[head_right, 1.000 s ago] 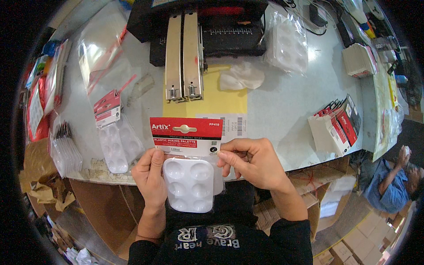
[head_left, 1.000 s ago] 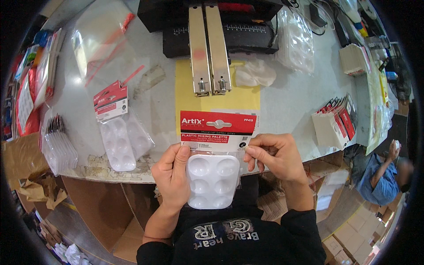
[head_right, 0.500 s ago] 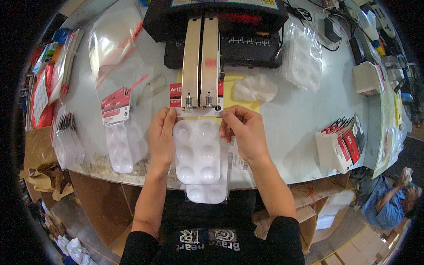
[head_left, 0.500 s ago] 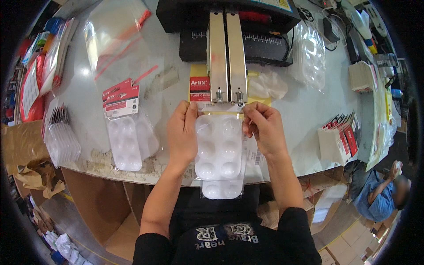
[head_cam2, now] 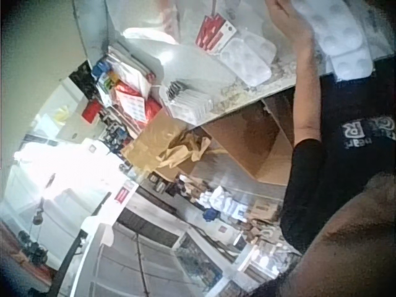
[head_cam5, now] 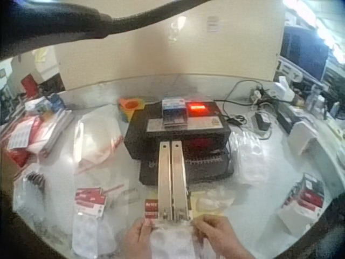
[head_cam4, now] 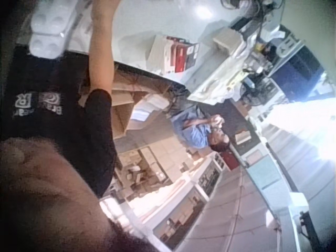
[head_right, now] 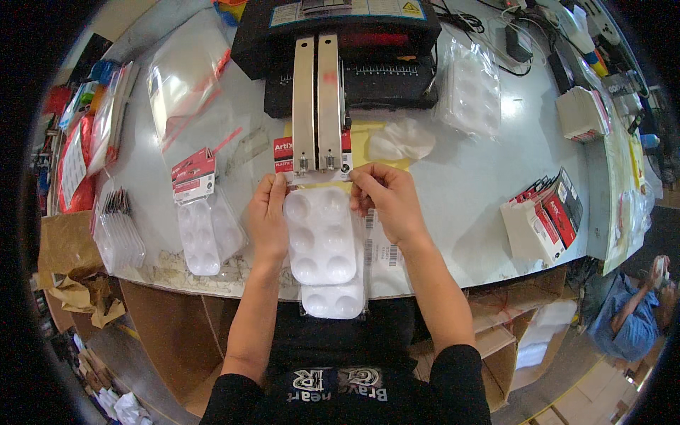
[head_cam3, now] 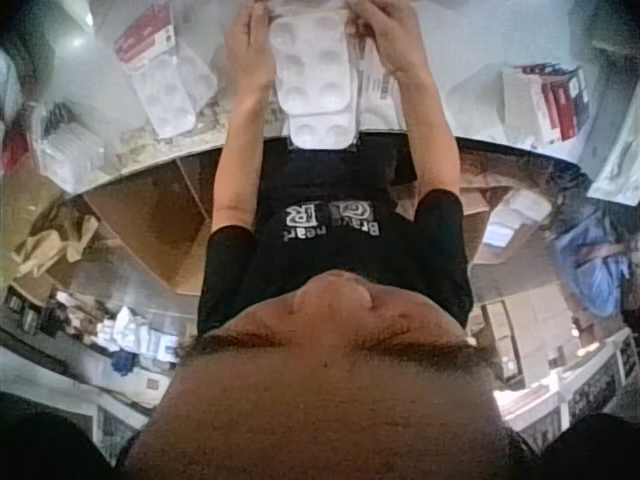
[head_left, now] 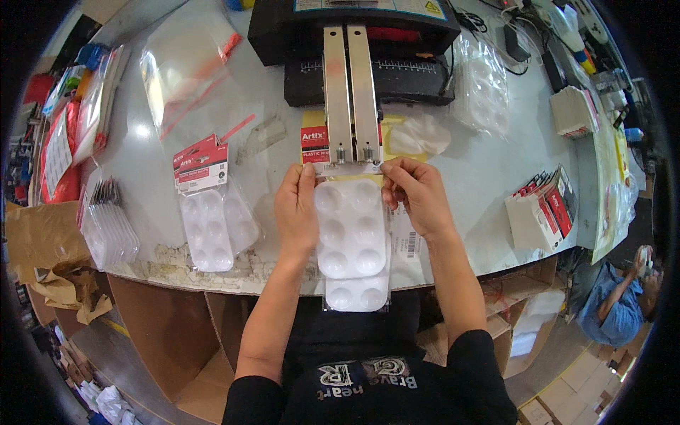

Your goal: The person places white plastic mixing palettes into clear plastic bags, then inserts red Artix brand labels into each bag and seals them using a heat-sealing machine. The sealed packages are stacked and later placed into a cardboard box.

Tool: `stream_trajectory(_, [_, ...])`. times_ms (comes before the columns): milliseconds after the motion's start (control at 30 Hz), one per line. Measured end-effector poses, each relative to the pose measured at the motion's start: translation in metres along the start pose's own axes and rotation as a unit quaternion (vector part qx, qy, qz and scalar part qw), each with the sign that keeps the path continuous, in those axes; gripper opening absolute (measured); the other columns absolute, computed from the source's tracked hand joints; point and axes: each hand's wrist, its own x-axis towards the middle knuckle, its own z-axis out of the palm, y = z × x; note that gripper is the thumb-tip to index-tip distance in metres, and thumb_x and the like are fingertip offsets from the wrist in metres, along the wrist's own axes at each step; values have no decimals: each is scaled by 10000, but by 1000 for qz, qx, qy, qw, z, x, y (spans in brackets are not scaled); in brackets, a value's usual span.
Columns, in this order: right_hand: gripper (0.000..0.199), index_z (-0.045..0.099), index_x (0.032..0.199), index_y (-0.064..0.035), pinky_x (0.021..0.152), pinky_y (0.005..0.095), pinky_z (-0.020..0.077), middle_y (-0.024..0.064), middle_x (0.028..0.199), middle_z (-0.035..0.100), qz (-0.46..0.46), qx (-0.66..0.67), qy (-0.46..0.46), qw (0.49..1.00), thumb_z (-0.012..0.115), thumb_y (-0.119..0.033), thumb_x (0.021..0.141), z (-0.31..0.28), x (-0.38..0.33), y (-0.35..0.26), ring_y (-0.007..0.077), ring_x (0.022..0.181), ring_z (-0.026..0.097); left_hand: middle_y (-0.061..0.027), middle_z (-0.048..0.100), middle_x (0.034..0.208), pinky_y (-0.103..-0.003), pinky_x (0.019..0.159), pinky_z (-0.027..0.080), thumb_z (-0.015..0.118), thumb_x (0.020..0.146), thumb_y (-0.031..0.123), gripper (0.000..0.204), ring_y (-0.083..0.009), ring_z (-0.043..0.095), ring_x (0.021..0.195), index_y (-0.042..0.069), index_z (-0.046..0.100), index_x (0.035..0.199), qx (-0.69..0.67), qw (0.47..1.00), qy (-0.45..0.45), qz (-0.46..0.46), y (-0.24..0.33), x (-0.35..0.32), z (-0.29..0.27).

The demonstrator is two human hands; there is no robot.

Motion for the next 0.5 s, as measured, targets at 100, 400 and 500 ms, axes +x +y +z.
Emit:
stream_trajectory(100, [196,645,999,1,588,254,481,72,808,660,-86,-203,73,973,604,-155,888,-10,-22,-25,137,671,618,-51,538,705,-272,670,399,468,974,251,301,-129,466,680,1,537,821,53,998,-43,9,8,2,-20])
stream_trajectory(400, [910,304,1427,-8,970,327,431,194,1374,451,-116,-535,250,799,803,-177,684,-253,-121,-75,223,1161,514,-121,574,961,-351,828,424,620,857,191,266,-246,549,905,10,563,1044,588,761,222,158,61,1,-142])
stream_trajectory(500, [876,338,1424,-44,918,313,462,166,1256,555,-122,-513,232,817,803,-180,694,-274,-125,-65,192,1048,574,-96,529,866,-331,771,423,670,806,172,191,-223,521,795,34,588,909,363,924,-52,109,37,-42,-76])
